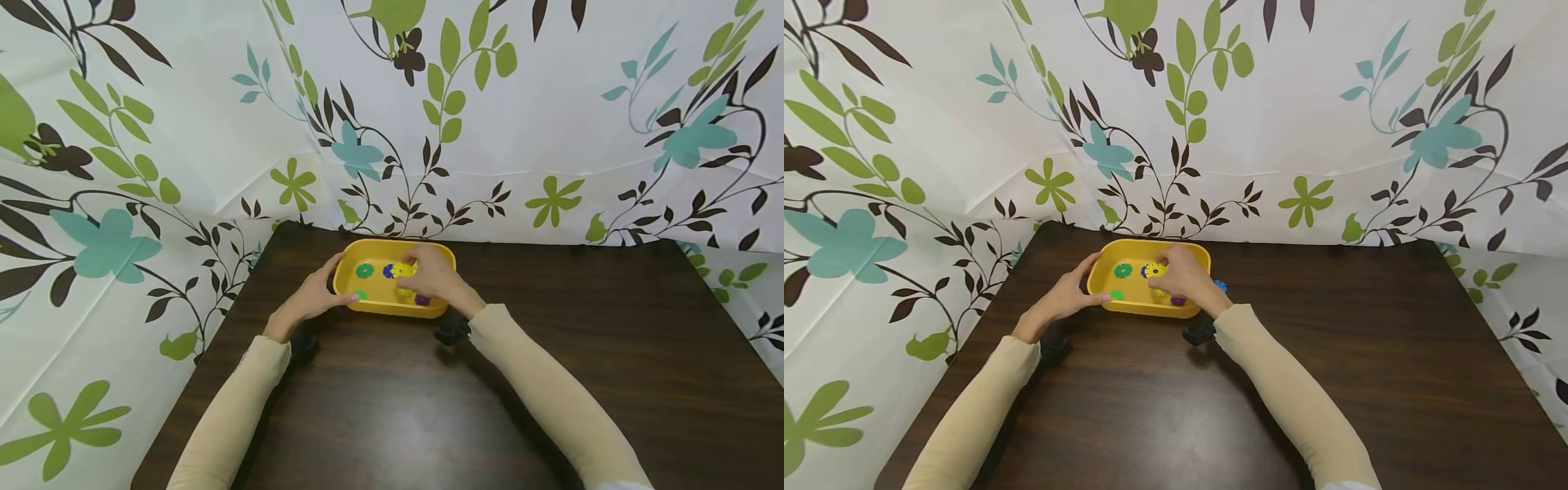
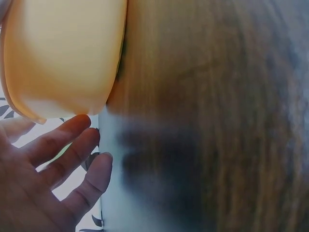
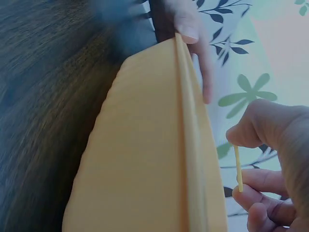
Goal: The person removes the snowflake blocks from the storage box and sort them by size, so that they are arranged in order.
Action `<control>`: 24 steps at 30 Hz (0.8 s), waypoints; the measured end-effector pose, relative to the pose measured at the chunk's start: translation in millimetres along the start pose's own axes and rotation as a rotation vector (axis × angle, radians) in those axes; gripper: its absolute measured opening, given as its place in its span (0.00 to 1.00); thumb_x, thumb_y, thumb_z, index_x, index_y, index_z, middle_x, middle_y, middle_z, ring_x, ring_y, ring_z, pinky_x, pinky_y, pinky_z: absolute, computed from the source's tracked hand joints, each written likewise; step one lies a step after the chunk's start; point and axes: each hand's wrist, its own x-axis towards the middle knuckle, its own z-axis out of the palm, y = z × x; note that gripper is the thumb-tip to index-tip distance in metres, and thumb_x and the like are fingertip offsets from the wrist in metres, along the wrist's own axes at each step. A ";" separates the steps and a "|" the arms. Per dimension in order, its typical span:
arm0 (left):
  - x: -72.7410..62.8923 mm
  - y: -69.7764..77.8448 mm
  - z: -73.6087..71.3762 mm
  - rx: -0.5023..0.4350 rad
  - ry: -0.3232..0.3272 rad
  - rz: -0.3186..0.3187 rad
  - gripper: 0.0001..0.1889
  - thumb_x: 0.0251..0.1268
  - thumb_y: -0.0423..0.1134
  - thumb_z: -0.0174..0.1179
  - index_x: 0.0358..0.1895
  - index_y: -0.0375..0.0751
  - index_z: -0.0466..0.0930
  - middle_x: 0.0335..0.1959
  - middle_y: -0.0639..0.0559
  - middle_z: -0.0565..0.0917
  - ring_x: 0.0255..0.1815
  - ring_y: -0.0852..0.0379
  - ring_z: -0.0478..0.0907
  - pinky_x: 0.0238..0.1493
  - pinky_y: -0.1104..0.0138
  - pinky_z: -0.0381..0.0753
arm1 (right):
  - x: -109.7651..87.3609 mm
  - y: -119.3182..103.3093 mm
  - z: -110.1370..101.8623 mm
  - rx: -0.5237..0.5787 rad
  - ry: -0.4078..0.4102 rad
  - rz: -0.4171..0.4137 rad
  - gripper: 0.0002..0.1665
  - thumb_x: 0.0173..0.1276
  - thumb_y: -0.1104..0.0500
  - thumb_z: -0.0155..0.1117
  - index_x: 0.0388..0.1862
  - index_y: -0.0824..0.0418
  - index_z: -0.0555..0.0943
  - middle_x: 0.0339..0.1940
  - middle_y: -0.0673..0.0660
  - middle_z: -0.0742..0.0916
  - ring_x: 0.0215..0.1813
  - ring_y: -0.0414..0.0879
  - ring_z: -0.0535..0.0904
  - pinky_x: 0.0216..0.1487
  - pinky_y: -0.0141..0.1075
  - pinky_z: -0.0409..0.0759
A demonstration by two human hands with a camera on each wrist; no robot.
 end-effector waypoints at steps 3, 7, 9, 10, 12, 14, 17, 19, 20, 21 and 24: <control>0.1 1.0 -1.0 -0.006 0.002 -0.003 0.61 0.62 0.63 0.77 0.91 0.55 0.47 0.89 0.41 0.63 0.84 0.36 0.67 0.85 0.34 0.64 | -8.2 4.5 -7.9 0.006 0.028 0.010 0.30 0.64 0.51 0.77 0.61 0.67 0.87 0.58 0.64 0.89 0.61 0.59 0.83 0.67 0.53 0.84; 0.1 2.3 -1.7 -0.001 -0.001 0.001 0.62 0.62 0.63 0.76 0.92 0.55 0.45 0.89 0.40 0.62 0.85 0.34 0.66 0.84 0.33 0.64 | -19.2 14.0 -17.8 0.008 0.061 0.012 0.31 0.64 0.51 0.76 0.62 0.67 0.87 0.57 0.64 0.89 0.61 0.60 0.82 0.65 0.54 0.84; 0.2 2.6 -1.6 0.000 -0.004 0.005 0.62 0.63 0.62 0.76 0.92 0.55 0.45 0.89 0.40 0.62 0.85 0.34 0.66 0.84 0.33 0.64 | -24.9 20.2 -22.8 0.013 0.074 0.018 0.32 0.63 0.51 0.75 0.62 0.67 0.87 0.56 0.64 0.88 0.60 0.59 0.82 0.64 0.53 0.85; 0.3 2.8 -1.4 -0.001 -0.006 0.005 0.61 0.63 0.62 0.76 0.92 0.55 0.45 0.89 0.40 0.62 0.85 0.34 0.66 0.84 0.33 0.64 | -28.2 23.6 -25.5 0.013 0.081 0.022 0.32 0.63 0.50 0.75 0.62 0.67 0.87 0.56 0.64 0.88 0.59 0.59 0.82 0.62 0.53 0.85; 0.2 3.2 -1.1 0.000 -0.008 0.008 0.61 0.63 0.61 0.76 0.92 0.55 0.44 0.89 0.39 0.62 0.84 0.34 0.67 0.84 0.33 0.65 | -34.3 30.7 -30.5 0.012 0.096 0.026 0.32 0.63 0.50 0.74 0.61 0.67 0.87 0.54 0.64 0.88 0.57 0.59 0.81 0.60 0.52 0.85; 0.0 3.5 -0.7 -0.004 -0.006 0.004 0.61 0.64 0.60 0.76 0.92 0.55 0.45 0.89 0.39 0.63 0.84 0.34 0.67 0.84 0.33 0.65 | -40.1 38.4 -35.0 0.015 0.112 0.021 0.31 0.64 0.51 0.75 0.61 0.68 0.87 0.52 0.64 0.88 0.54 0.59 0.81 0.57 0.51 0.84; -0.5 3.5 -0.2 -0.011 -0.009 -0.004 0.60 0.64 0.59 0.76 0.92 0.54 0.45 0.89 0.40 0.63 0.83 0.35 0.67 0.84 0.34 0.65 | -48.3 50.5 -40.5 0.016 0.139 0.013 0.29 0.65 0.53 0.77 0.61 0.69 0.87 0.49 0.64 0.87 0.51 0.58 0.81 0.54 0.47 0.82; -0.9 3.1 0.2 -0.021 -0.006 -0.012 0.60 0.64 0.59 0.77 0.91 0.55 0.46 0.88 0.40 0.63 0.83 0.35 0.68 0.84 0.34 0.65 | -53.3 57.5 -43.8 0.021 0.158 0.011 0.28 0.65 0.55 0.78 0.59 0.70 0.88 0.48 0.64 0.87 0.48 0.57 0.80 0.51 0.45 0.81; -1.0 3.0 0.3 -0.023 -0.006 -0.012 0.60 0.64 0.59 0.77 0.91 0.55 0.46 0.88 0.40 0.63 0.83 0.35 0.68 0.84 0.33 0.65 | -55.7 60.9 -45.2 0.020 0.166 0.015 0.27 0.65 0.55 0.78 0.59 0.69 0.88 0.47 0.64 0.87 0.48 0.56 0.80 0.50 0.43 0.80; -1.2 3.0 0.3 -0.024 -0.005 -0.012 0.60 0.64 0.59 0.77 0.91 0.54 0.46 0.88 0.40 0.64 0.82 0.35 0.68 0.84 0.33 0.65 | -57.9 63.9 -46.6 0.021 0.177 0.015 0.26 0.64 0.55 0.79 0.58 0.69 0.89 0.47 0.63 0.87 0.47 0.56 0.80 0.50 0.43 0.79; -0.8 2.3 0.8 -0.018 -0.004 -0.010 0.60 0.64 0.59 0.77 0.91 0.54 0.46 0.88 0.39 0.64 0.82 0.35 0.68 0.84 0.33 0.65 | -63.8 72.5 -49.8 0.013 0.202 0.020 0.24 0.64 0.56 0.80 0.55 0.68 0.90 0.45 0.63 0.87 0.46 0.56 0.79 0.48 0.41 0.77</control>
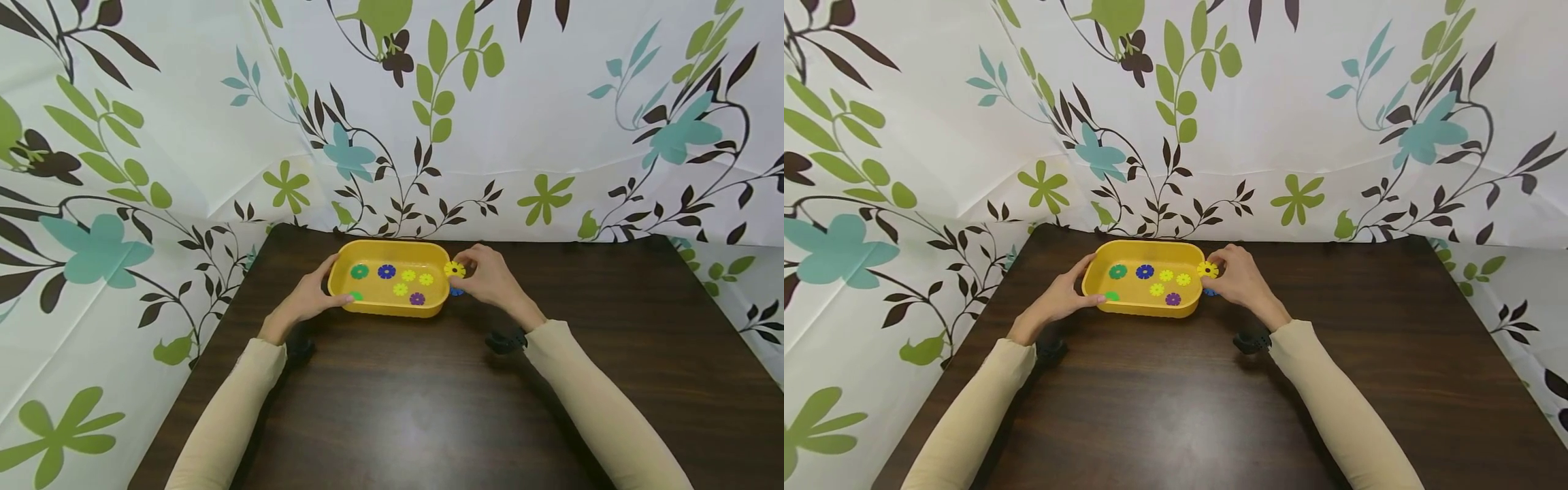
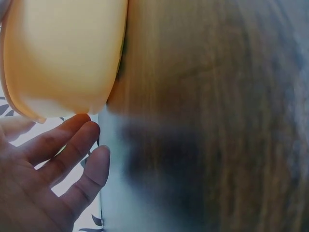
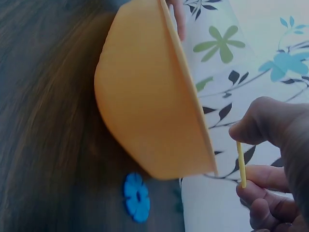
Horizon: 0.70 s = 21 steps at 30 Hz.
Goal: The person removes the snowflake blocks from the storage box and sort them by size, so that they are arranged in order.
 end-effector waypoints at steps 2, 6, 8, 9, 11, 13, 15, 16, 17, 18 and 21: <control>0.4 0.1 -0.4 0.010 -0.002 -0.002 0.60 0.64 0.59 0.76 0.92 0.54 0.45 0.88 0.39 0.64 0.82 0.35 0.68 0.84 0.33 0.65 | -2.6 5.7 -1.9 -0.005 0.014 0.001 0.23 0.64 0.56 0.80 0.54 0.68 0.90 0.45 0.63 0.88 0.46 0.56 0.80 0.47 0.42 0.77; 0.7 0.5 -0.7 0.023 -0.003 -0.020 0.60 0.65 0.60 0.76 0.92 0.54 0.44 0.88 0.39 0.63 0.82 0.34 0.68 0.83 0.33 0.65 | -6.8 17.1 -2.7 -0.007 0.026 0.020 0.22 0.65 0.57 0.80 0.53 0.68 0.90 0.45 0.64 0.88 0.46 0.57 0.80 0.47 0.42 0.76; -0.2 0.6 -0.6 0.021 0.000 -0.029 0.60 0.65 0.60 0.76 0.92 0.54 0.45 0.88 0.39 0.63 0.81 0.34 0.68 0.83 0.32 0.65 | -8.2 22.4 -1.5 -0.008 0.022 0.039 0.22 0.65 0.57 0.79 0.53 0.68 0.90 0.46 0.64 0.88 0.47 0.58 0.79 0.47 0.42 0.76; -0.3 0.5 -0.5 0.023 0.001 -0.033 0.60 0.65 0.60 0.76 0.92 0.55 0.44 0.88 0.39 0.63 0.81 0.34 0.68 0.83 0.32 0.65 | -8.8 25.0 -0.8 -0.007 0.018 0.048 0.22 0.65 0.57 0.79 0.54 0.68 0.90 0.46 0.64 0.88 0.47 0.58 0.79 0.47 0.42 0.76; -0.9 0.6 -0.7 0.027 0.004 -0.039 0.60 0.65 0.60 0.76 0.92 0.55 0.44 0.89 0.39 0.62 0.81 0.34 0.68 0.83 0.32 0.65 | -9.8 30.0 0.6 -0.010 0.008 0.066 0.23 0.65 0.57 0.79 0.54 0.69 0.90 0.46 0.65 0.88 0.47 0.58 0.79 0.48 0.42 0.76; -1.3 0.9 -1.0 0.034 0.005 -0.039 0.60 0.65 0.59 0.76 0.92 0.54 0.44 0.89 0.38 0.62 0.81 0.33 0.67 0.82 0.31 0.65 | -10.7 35.1 2.0 -0.016 -0.005 0.078 0.23 0.65 0.56 0.79 0.54 0.69 0.90 0.47 0.65 0.88 0.47 0.58 0.79 0.48 0.42 0.76; -1.5 1.3 -1.0 0.036 0.004 -0.042 0.60 0.65 0.59 0.76 0.92 0.54 0.44 0.89 0.38 0.62 0.82 0.33 0.67 0.82 0.31 0.65 | -11.6 40.3 3.2 -0.027 -0.017 0.089 0.24 0.66 0.56 0.79 0.55 0.69 0.89 0.47 0.66 0.88 0.47 0.57 0.79 0.49 0.43 0.77; -1.4 1.4 -0.9 0.037 0.005 -0.042 0.60 0.65 0.59 0.76 0.92 0.54 0.44 0.89 0.38 0.62 0.81 0.33 0.67 0.82 0.31 0.65 | -12.0 43.0 4.1 -0.034 -0.024 0.094 0.24 0.66 0.55 0.78 0.56 0.70 0.89 0.48 0.66 0.88 0.48 0.57 0.79 0.49 0.44 0.78; -1.1 1.5 -0.8 0.039 0.003 -0.040 0.60 0.65 0.59 0.76 0.92 0.54 0.43 0.89 0.38 0.62 0.81 0.33 0.67 0.82 0.31 0.65 | -12.5 45.6 5.0 -0.039 -0.030 0.099 0.25 0.66 0.55 0.78 0.56 0.70 0.89 0.48 0.66 0.88 0.48 0.57 0.80 0.50 0.46 0.79; -1.0 1.5 -0.6 0.037 0.002 -0.039 0.60 0.65 0.59 0.76 0.92 0.54 0.43 0.89 0.38 0.62 0.81 0.33 0.68 0.82 0.31 0.65 | -13.0 48.0 5.6 -0.043 -0.035 0.102 0.25 0.66 0.55 0.77 0.56 0.70 0.89 0.48 0.67 0.88 0.48 0.57 0.80 0.51 0.48 0.80; -0.8 1.9 0.1 0.035 0.001 -0.035 0.60 0.65 0.59 0.76 0.92 0.54 0.43 0.89 0.38 0.62 0.80 0.34 0.69 0.82 0.31 0.65 | -14.3 54.5 8.0 -0.048 -0.054 0.112 0.25 0.67 0.55 0.77 0.57 0.71 0.88 0.50 0.67 0.88 0.49 0.59 0.82 0.54 0.53 0.84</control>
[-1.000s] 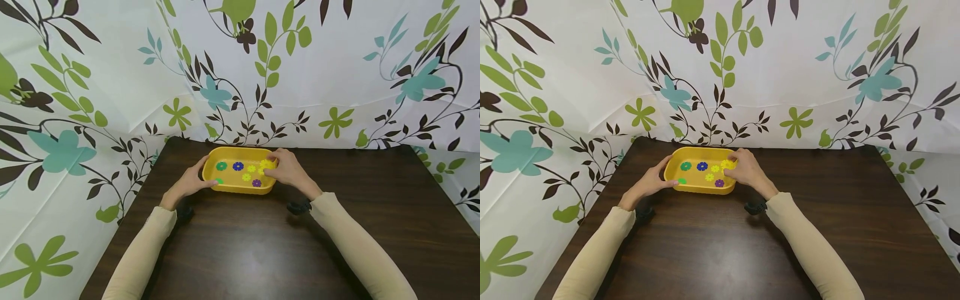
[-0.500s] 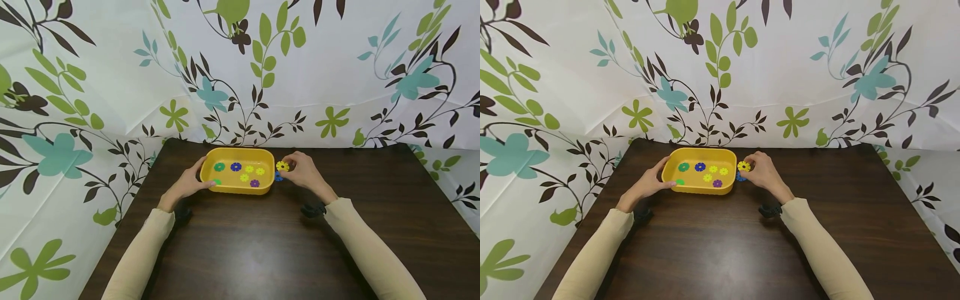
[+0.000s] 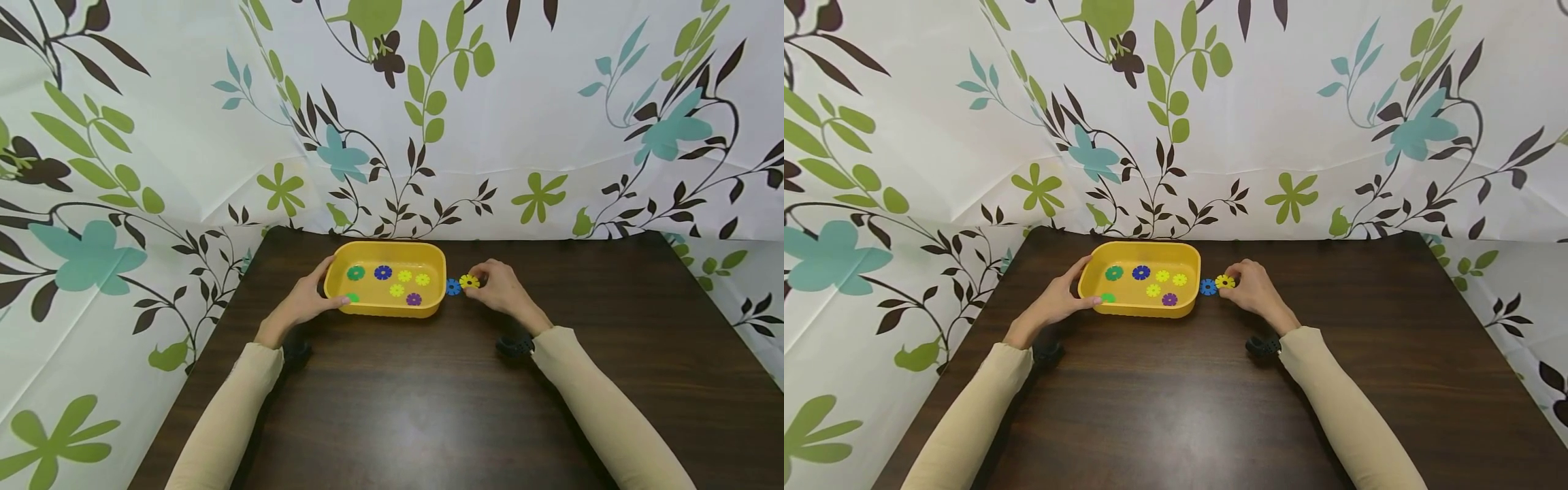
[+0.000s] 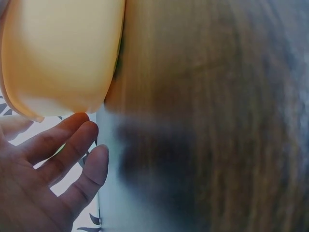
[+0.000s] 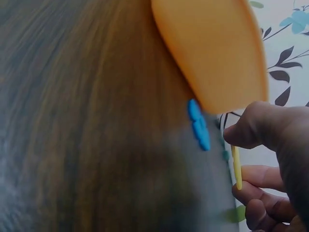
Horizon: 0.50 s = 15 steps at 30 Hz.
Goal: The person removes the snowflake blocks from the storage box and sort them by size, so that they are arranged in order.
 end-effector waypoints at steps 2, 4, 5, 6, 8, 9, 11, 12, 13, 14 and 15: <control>0.0 -0.2 0.1 0.000 -0.001 0.004 0.60 0.66 0.58 0.75 0.92 0.53 0.43 0.88 0.38 0.62 0.79 0.34 0.69 0.82 0.31 0.65 | 0.0 3.0 1.9 0.000 -0.011 0.002 0.26 0.67 0.55 0.77 0.57 0.71 0.88 0.50 0.68 0.89 0.50 0.59 0.84 0.56 0.56 0.85; 0.4 -0.5 0.2 0.001 -0.001 0.007 0.60 0.66 0.58 0.75 0.92 0.53 0.43 0.88 0.37 0.63 0.78 0.34 0.70 0.82 0.31 0.65 | 0.1 5.2 2.9 -0.004 -0.019 0.005 0.26 0.67 0.55 0.77 0.57 0.71 0.88 0.50 0.68 0.89 0.50 0.60 0.84 0.57 0.57 0.86; 0.6 -0.7 0.3 0.002 -0.002 0.008 0.60 0.66 0.58 0.75 0.92 0.53 0.43 0.88 0.37 0.63 0.78 0.34 0.70 0.82 0.31 0.65 | 0.0 6.0 3.3 -0.006 -0.023 0.007 0.26 0.67 0.55 0.77 0.57 0.72 0.88 0.51 0.68 0.89 0.50 0.60 0.84 0.57 0.57 0.86; 0.7 -0.8 0.3 0.002 -0.002 0.010 0.60 0.66 0.58 0.75 0.92 0.53 0.43 0.88 0.37 0.63 0.78 0.34 0.70 0.82 0.31 0.65 | 0.0 6.9 4.0 -0.006 -0.026 0.008 0.26 0.67 0.55 0.77 0.57 0.72 0.88 0.51 0.68 0.89 0.51 0.60 0.84 0.58 0.57 0.86; 0.8 -0.8 0.4 0.000 -0.001 0.013 0.60 0.66 0.58 0.75 0.92 0.53 0.43 0.88 0.37 0.63 0.78 0.34 0.69 0.82 0.31 0.65 | -0.3 8.3 5.0 -0.008 -0.029 0.012 0.26 0.67 0.55 0.77 0.58 0.72 0.88 0.51 0.68 0.88 0.51 0.60 0.84 0.58 0.57 0.86; 0.4 -0.7 0.3 -0.003 0.000 0.014 0.60 0.65 0.59 0.75 0.92 0.54 0.43 0.88 0.37 0.63 0.78 0.34 0.69 0.82 0.31 0.65 | -0.5 9.0 5.5 -0.007 -0.029 0.014 0.26 0.67 0.55 0.77 0.58 0.72 0.88 0.51 0.68 0.88 0.51 0.60 0.84 0.58 0.57 0.86; -0.1 -0.7 0.2 -0.010 0.001 0.017 0.60 0.65 0.59 0.76 0.92 0.54 0.44 0.88 0.38 0.64 0.79 0.34 0.69 0.82 0.31 0.66 | -0.7 10.2 6.5 -0.006 -0.029 0.017 0.26 0.67 0.56 0.77 0.58 0.71 0.88 0.51 0.68 0.88 0.50 0.59 0.84 0.57 0.56 0.86; -0.2 -0.7 0.2 -0.013 0.001 0.018 0.60 0.64 0.59 0.76 0.92 0.55 0.44 0.88 0.38 0.64 0.78 0.34 0.70 0.82 0.31 0.66 | -0.7 10.8 6.8 -0.006 -0.029 0.018 0.26 0.67 0.56 0.76 0.58 0.71 0.88 0.51 0.68 0.88 0.50 0.59 0.83 0.57 0.56 0.85; -0.2 -0.8 0.2 -0.016 0.002 0.019 0.60 0.64 0.59 0.76 0.92 0.55 0.45 0.87 0.38 0.64 0.78 0.34 0.70 0.82 0.31 0.66 | -0.7 11.3 7.0 -0.006 -0.028 0.019 0.26 0.67 0.56 0.77 0.58 0.71 0.88 0.51 0.68 0.88 0.50 0.58 0.83 0.56 0.55 0.85; 0.0 -1.0 0.3 -0.016 0.003 0.021 0.60 0.64 0.59 0.76 0.92 0.55 0.45 0.87 0.38 0.64 0.78 0.34 0.70 0.82 0.31 0.66 | -0.6 11.9 7.1 -0.005 -0.027 0.018 0.26 0.67 0.56 0.76 0.58 0.71 0.88 0.51 0.68 0.88 0.49 0.58 0.83 0.56 0.55 0.85; 0.2 -1.1 0.2 -0.012 0.002 0.024 0.60 0.64 0.59 0.76 0.92 0.55 0.44 0.88 0.38 0.64 0.79 0.34 0.70 0.82 0.31 0.66 | -0.4 12.5 7.3 -0.006 -0.026 0.018 0.26 0.66 0.56 0.77 0.58 0.71 0.88 0.51 0.68 0.88 0.49 0.58 0.83 0.56 0.55 0.85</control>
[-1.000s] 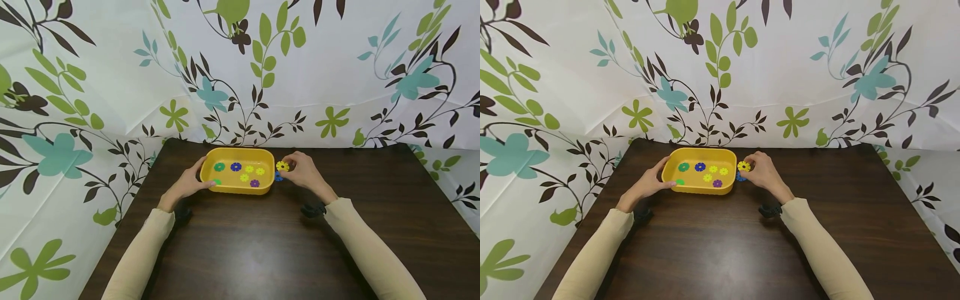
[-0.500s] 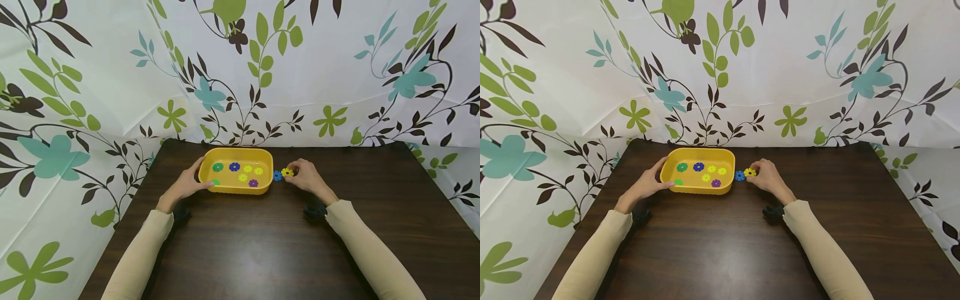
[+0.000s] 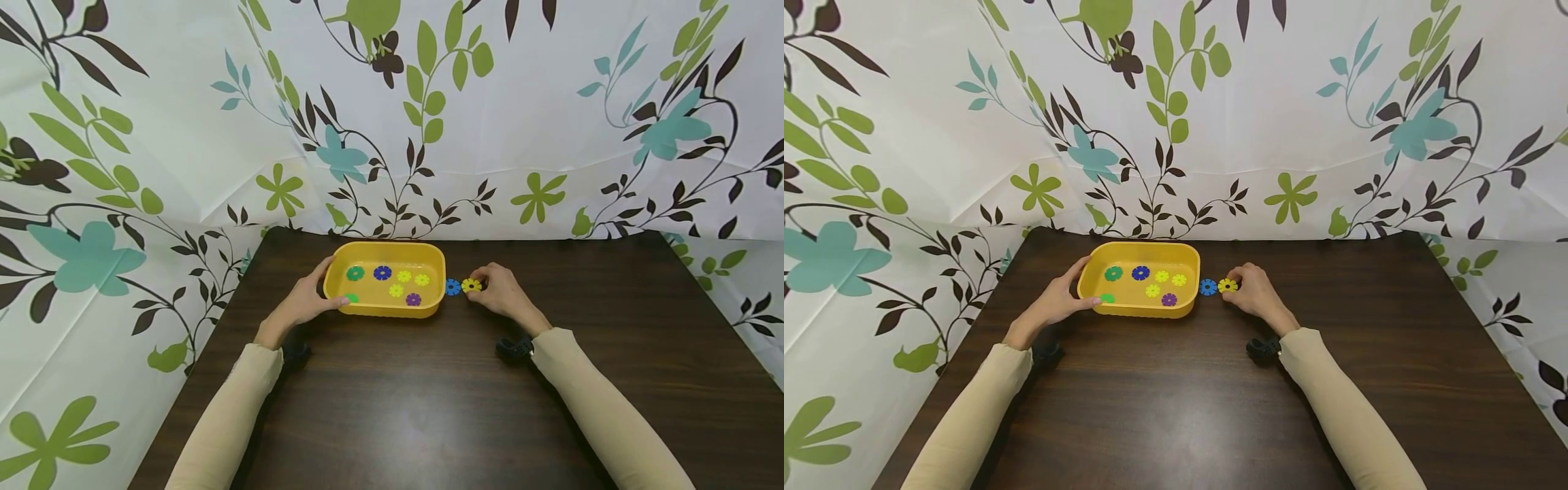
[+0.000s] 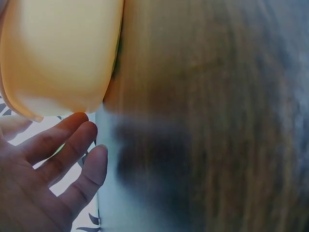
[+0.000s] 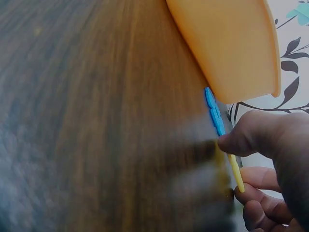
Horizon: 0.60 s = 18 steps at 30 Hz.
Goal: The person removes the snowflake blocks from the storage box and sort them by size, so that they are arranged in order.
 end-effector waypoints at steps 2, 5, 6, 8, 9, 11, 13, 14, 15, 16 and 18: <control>0.2 -0.3 -0.1 0.006 0.000 0.004 0.61 0.65 0.60 0.76 0.92 0.54 0.44 0.88 0.37 0.63 0.79 0.33 0.69 0.82 0.31 0.65 | 0.4 0.8 0.1 0.001 -0.002 0.002 0.26 0.66 0.57 0.77 0.58 0.71 0.88 0.50 0.68 0.87 0.48 0.58 0.82 0.55 0.54 0.85; 0.2 -0.1 -0.6 0.009 0.001 0.001 0.61 0.65 0.60 0.75 0.92 0.53 0.43 0.88 0.37 0.62 0.81 0.33 0.68 0.83 0.31 0.64 | 1.4 2.1 0.2 0.003 -0.008 0.008 0.26 0.67 0.57 0.77 0.58 0.71 0.88 0.51 0.68 0.87 0.49 0.58 0.83 0.55 0.54 0.85; 0.2 0.1 -0.8 0.010 0.000 0.000 0.60 0.65 0.59 0.75 0.92 0.53 0.43 0.88 0.36 0.62 0.81 0.33 0.68 0.83 0.31 0.64 | 1.7 2.3 0.1 0.003 -0.011 0.012 0.26 0.67 0.56 0.78 0.59 0.71 0.88 0.51 0.67 0.87 0.49 0.58 0.83 0.56 0.55 0.85; 0.3 0.3 -0.8 0.009 -0.001 -0.007 0.60 0.66 0.59 0.75 0.92 0.53 0.43 0.88 0.36 0.62 0.82 0.33 0.67 0.83 0.31 0.63 | 2.2 2.9 -0.1 0.004 -0.017 0.022 0.26 0.67 0.56 0.78 0.59 0.70 0.88 0.51 0.67 0.87 0.50 0.58 0.83 0.56 0.55 0.85; 0.3 0.4 -0.8 0.009 -0.003 -0.010 0.60 0.66 0.59 0.75 0.92 0.53 0.43 0.89 0.36 0.62 0.82 0.33 0.67 0.83 0.31 0.63 | 2.5 3.2 -0.1 0.004 -0.020 0.027 0.26 0.67 0.56 0.78 0.59 0.70 0.88 0.51 0.67 0.87 0.50 0.58 0.83 0.57 0.55 0.85; 0.2 0.6 -0.7 0.013 -0.008 -0.013 0.60 0.66 0.59 0.75 0.92 0.53 0.43 0.89 0.36 0.61 0.82 0.32 0.67 0.84 0.31 0.63 | 2.8 3.4 -0.2 0.005 -0.027 0.037 0.26 0.67 0.56 0.78 0.60 0.70 0.88 0.52 0.67 0.87 0.50 0.58 0.83 0.57 0.54 0.85; 0.1 0.7 -0.3 0.017 -0.011 -0.015 0.60 0.66 0.59 0.74 0.92 0.53 0.42 0.89 0.36 0.60 0.83 0.32 0.66 0.84 0.30 0.62 | 2.9 3.1 -0.4 0.010 -0.033 0.047 0.27 0.67 0.56 0.78 0.60 0.70 0.88 0.52 0.67 0.87 0.50 0.58 0.83 0.56 0.54 0.85; 0.0 0.9 -0.3 0.017 -0.011 -0.018 0.60 0.66 0.59 0.74 0.92 0.53 0.43 0.89 0.36 0.60 0.83 0.32 0.66 0.84 0.30 0.62 | 2.9 2.9 -0.5 0.011 -0.036 0.051 0.27 0.67 0.56 0.79 0.60 0.70 0.88 0.52 0.67 0.87 0.50 0.58 0.82 0.56 0.54 0.85; -0.1 1.0 -0.2 0.017 -0.011 -0.021 0.60 0.66 0.59 0.74 0.92 0.53 0.43 0.89 0.36 0.60 0.83 0.32 0.65 0.84 0.30 0.62 | 3.0 2.5 -0.7 0.012 -0.038 0.055 0.27 0.67 0.56 0.79 0.60 0.70 0.88 0.52 0.67 0.87 0.50 0.58 0.82 0.56 0.53 0.85; 0.0 0.9 0.0 0.018 -0.010 -0.022 0.60 0.66 0.59 0.74 0.92 0.54 0.43 0.89 0.36 0.60 0.84 0.32 0.65 0.84 0.30 0.61 | 2.9 2.1 -0.9 0.014 -0.040 0.060 0.27 0.67 0.56 0.79 0.60 0.70 0.88 0.53 0.67 0.87 0.50 0.58 0.82 0.56 0.53 0.85; 0.2 0.7 0.3 0.017 -0.011 -0.023 0.60 0.66 0.59 0.74 0.92 0.53 0.43 0.89 0.36 0.60 0.84 0.32 0.65 0.84 0.30 0.61 | 2.7 1.3 -1.4 0.018 -0.046 0.072 0.27 0.67 0.56 0.79 0.60 0.70 0.88 0.53 0.67 0.87 0.51 0.58 0.82 0.56 0.53 0.85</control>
